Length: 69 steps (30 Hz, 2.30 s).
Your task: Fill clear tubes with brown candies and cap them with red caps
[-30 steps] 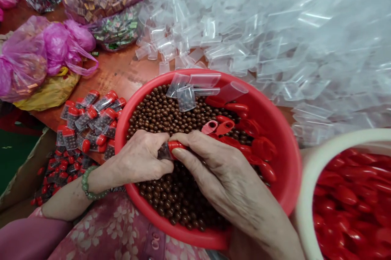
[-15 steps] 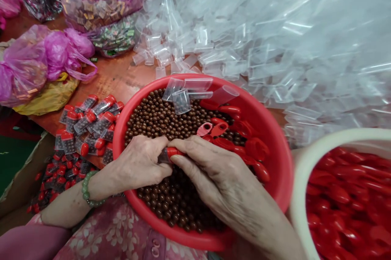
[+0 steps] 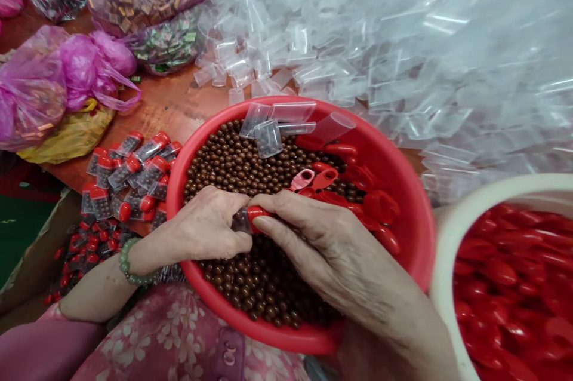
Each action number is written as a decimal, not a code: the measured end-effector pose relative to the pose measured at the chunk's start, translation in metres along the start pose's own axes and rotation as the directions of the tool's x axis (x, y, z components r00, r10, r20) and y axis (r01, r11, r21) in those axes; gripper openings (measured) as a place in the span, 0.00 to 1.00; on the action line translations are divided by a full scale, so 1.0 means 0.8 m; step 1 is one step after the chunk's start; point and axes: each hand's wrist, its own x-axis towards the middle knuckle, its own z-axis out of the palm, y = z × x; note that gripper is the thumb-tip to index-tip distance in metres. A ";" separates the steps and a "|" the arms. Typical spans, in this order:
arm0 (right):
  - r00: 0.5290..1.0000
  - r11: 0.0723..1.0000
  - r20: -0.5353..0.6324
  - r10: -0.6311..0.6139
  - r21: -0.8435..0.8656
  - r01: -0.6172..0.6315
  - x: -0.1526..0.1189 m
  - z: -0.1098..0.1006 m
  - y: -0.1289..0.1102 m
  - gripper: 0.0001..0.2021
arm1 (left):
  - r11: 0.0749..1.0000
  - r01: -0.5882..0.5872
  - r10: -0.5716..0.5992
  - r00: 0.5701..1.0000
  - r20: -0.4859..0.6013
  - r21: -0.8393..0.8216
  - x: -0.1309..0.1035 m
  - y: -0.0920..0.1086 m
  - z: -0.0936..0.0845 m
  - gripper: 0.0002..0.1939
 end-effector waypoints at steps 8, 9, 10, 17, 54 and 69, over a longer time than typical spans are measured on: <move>0.998 0.981 -0.044 -0.042 -0.193 0.033 -0.002 0.009 0.000 0.15 | 0.992 0.004 -0.006 1.000 0.012 0.125 0.005 0.001 0.004 0.08; 0.998 0.979 -0.051 -0.043 -0.203 0.032 -0.003 0.011 0.001 0.15 | 0.992 0.005 -0.007 1.000 0.011 0.130 0.006 0.000 0.005 0.08; 0.998 0.979 -0.049 -0.045 -0.203 0.034 -0.004 0.011 0.001 0.15 | 0.992 0.009 -0.010 1.000 0.010 0.129 0.006 0.000 0.006 0.08; 0.999 0.998 0.005 0.036 0.059 -0.036 -0.001 -0.003 0.003 0.12 | 1.000 0.000 0.000 1.000 0.006 0.004 0.004 0.001 0.002 0.04; 0.938 0.873 -0.199 -0.284 -0.459 0.167 0.009 0.029 -0.013 0.20 | 0.442 0.062 0.002 0.998 0.070 -0.895 0.001 -0.017 0.001 0.07; 0.821 0.712 -0.274 -0.502 -0.669 0.212 0.009 0.036 0.007 0.35 | -0.078 0.373 -0.059 0.924 0.378 -0.925 0.008 0.004 0.008 0.22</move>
